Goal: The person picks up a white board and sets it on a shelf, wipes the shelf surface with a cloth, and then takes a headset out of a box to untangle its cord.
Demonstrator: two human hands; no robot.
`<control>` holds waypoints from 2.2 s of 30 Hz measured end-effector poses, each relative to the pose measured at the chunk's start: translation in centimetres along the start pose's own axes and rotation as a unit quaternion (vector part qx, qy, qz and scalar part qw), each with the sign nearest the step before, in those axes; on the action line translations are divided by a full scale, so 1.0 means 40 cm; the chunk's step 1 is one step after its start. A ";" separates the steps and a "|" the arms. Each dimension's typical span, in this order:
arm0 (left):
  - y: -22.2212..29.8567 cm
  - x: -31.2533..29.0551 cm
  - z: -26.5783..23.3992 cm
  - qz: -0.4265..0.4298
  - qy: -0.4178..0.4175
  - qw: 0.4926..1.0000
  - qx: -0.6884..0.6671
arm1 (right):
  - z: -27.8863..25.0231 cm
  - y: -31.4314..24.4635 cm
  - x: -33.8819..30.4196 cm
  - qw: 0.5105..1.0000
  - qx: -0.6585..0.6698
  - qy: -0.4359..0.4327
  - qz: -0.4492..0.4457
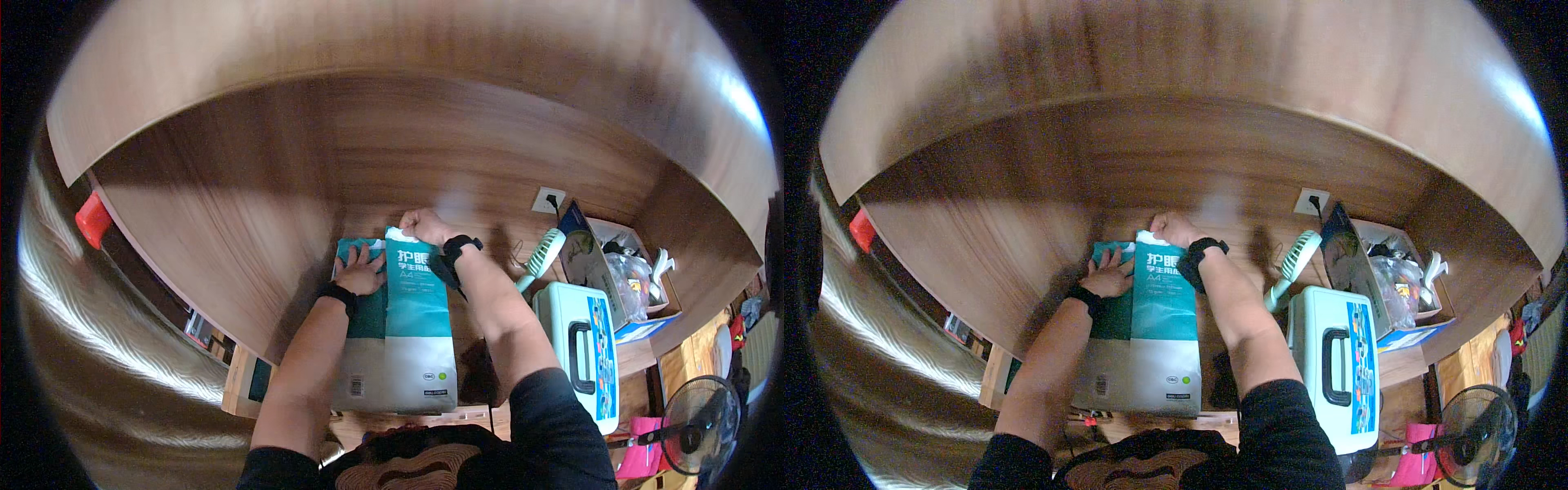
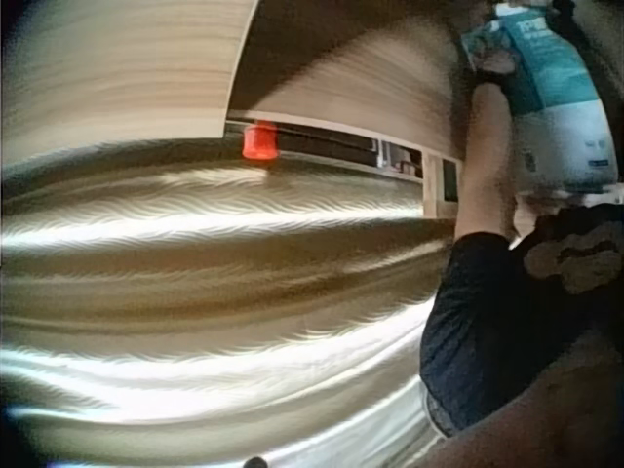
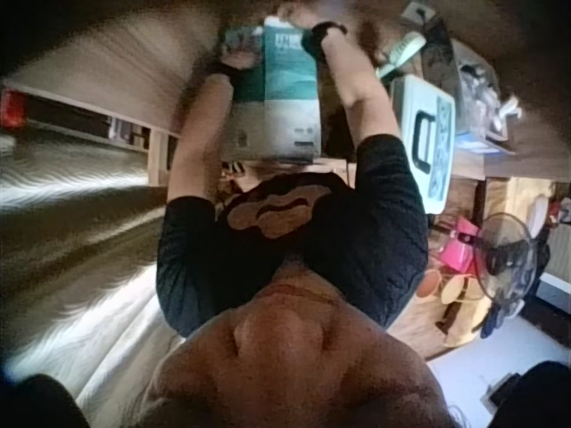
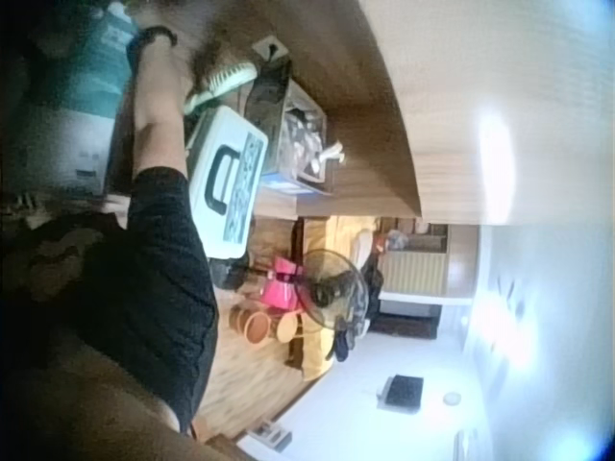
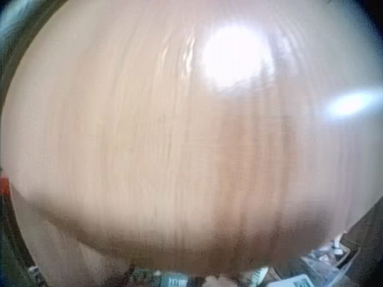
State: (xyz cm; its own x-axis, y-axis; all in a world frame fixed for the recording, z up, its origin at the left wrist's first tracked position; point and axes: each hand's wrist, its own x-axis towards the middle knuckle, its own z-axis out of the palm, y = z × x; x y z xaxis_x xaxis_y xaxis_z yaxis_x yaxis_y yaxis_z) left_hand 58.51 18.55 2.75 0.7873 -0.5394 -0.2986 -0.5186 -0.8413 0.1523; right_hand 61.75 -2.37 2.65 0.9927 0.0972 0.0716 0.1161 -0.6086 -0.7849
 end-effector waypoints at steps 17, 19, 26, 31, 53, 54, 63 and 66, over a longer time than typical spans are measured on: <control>0.025 -0.099 0.005 0.162 -0.068 0.984 -0.026 | 0.045 0.072 0.062 0.980 -0.187 -0.066 -0.028; 0.074 -0.189 0.017 0.216 -0.049 0.974 0.044 | 0.042 0.057 0.057 0.977 -0.210 -0.045 -0.007; 0.082 -0.310 0.105 0.265 -0.009 0.963 0.046 | 0.064 -0.028 -0.038 0.942 -0.325 0.065 0.049; 0.076 -0.295 0.101 0.275 -0.032 0.960 0.032 | 0.026 -0.156 -0.330 0.983 -0.056 0.145 -0.100; 0.029 -0.215 0.057 0.257 -0.037 0.966 0.003 | 0.367 -0.126 -0.715 0.962 0.014 0.271 0.018; 0.027 -0.194 0.037 0.240 -0.050 0.969 0.013 | 0.362 -0.116 -0.688 0.964 0.012 0.265 0.020; 0.004 -0.040 -0.022 0.178 -0.059 0.982 0.007 | 0.334 -0.056 -0.524 0.954 -0.001 0.297 0.026; -0.020 0.007 -0.024 0.211 -0.058 0.976 -0.020 | 0.306 -0.066 -0.508 0.971 0.030 0.237 0.016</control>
State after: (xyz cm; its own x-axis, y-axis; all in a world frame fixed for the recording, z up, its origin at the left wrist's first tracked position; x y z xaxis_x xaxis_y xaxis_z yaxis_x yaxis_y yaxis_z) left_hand 59.45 19.05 3.44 0.4625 -0.8325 -0.3051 -0.7728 -0.5472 0.3215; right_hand 40.86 6.92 -4.27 0.9006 -0.3038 0.3110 0.0972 -0.5564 -0.8252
